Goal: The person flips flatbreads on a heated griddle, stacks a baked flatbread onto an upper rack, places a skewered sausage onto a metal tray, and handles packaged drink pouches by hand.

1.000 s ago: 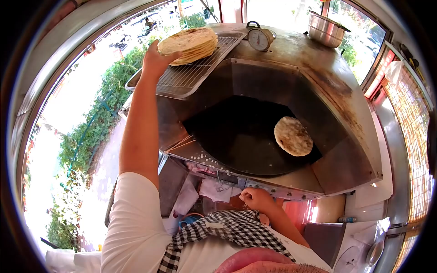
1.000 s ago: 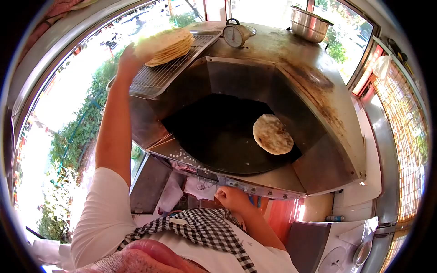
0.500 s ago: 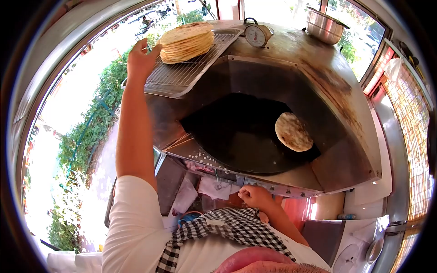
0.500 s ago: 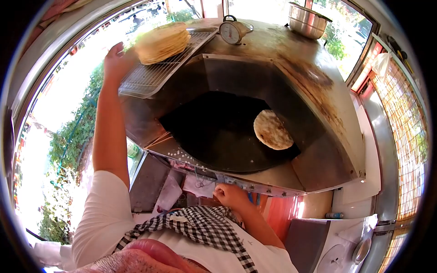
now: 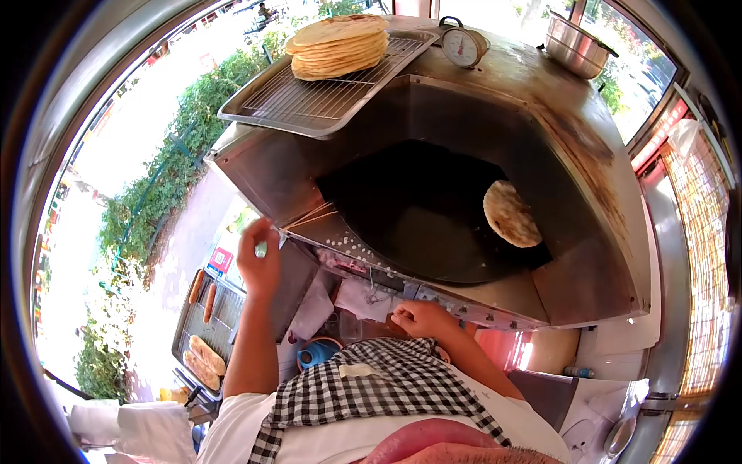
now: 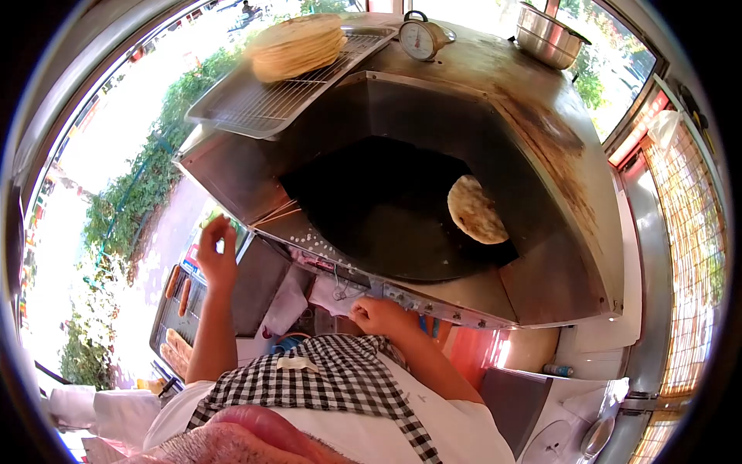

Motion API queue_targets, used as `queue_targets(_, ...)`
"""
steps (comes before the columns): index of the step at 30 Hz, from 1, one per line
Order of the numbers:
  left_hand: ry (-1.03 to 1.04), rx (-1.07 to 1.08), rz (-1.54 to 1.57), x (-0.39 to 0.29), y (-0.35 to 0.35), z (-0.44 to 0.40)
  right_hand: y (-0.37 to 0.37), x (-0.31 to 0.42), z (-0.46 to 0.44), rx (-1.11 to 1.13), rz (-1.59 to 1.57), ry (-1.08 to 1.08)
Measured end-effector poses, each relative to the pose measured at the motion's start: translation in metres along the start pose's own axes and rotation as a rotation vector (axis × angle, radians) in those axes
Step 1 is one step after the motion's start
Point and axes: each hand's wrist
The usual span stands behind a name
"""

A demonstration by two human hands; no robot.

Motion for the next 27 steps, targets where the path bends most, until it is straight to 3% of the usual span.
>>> queue_targets(4,-0.206,0.130,0.032,0.050,-0.010,0.105,0.002,0.015,-0.005,0.100,0.052,-0.014)
queue_targets(8,-0.404,0.456,-0.171,0.095,-0.041,0.219,0.007,0.029,-0.010,0.176,0.057,-0.053)
queue_targets(10,-0.624,0.669,-0.315,0.107,-0.063,0.273,0.008,0.031,-0.012,0.208,0.050,-0.076)
queue_targets(12,-0.702,0.726,-0.437,0.160,-0.092,0.365,0.007,0.036,-0.012,0.241,0.063,-0.103)
queue_targets(14,-1.061,0.772,-0.322,0.143,-0.120,0.397,0.009,0.035,-0.013,0.256,0.103,-0.110)
queue_targets(19,-1.252,0.476,-0.155,0.155,-0.192,0.518,0.024,0.059,0.002,0.296,0.143,-0.101)
queue_targets(20,-1.270,0.548,-0.311,0.156,-0.196,0.523,0.028,0.061,0.004,0.290,0.151,-0.115)
queue_targets(22,-1.386,0.510,-0.254,0.155,-0.197,0.528,0.036,0.069,0.012,0.287,0.170,-0.119)
queue_targets(25,-1.299,0.311,-0.061,0.153,-0.186,0.526,0.052,0.088,0.023,0.295,0.190,-0.102)
queue_targets(27,-1.385,0.283,0.035,0.128,-0.186,0.487,0.070,0.098,0.031,0.313,0.188,-0.092)
Point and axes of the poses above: each hand's wrist, its own z-axis away from the middle knuckle, its own y-axis out of the palm, x = y × z, and after that the axes turned 6 degrees about y, right-handed
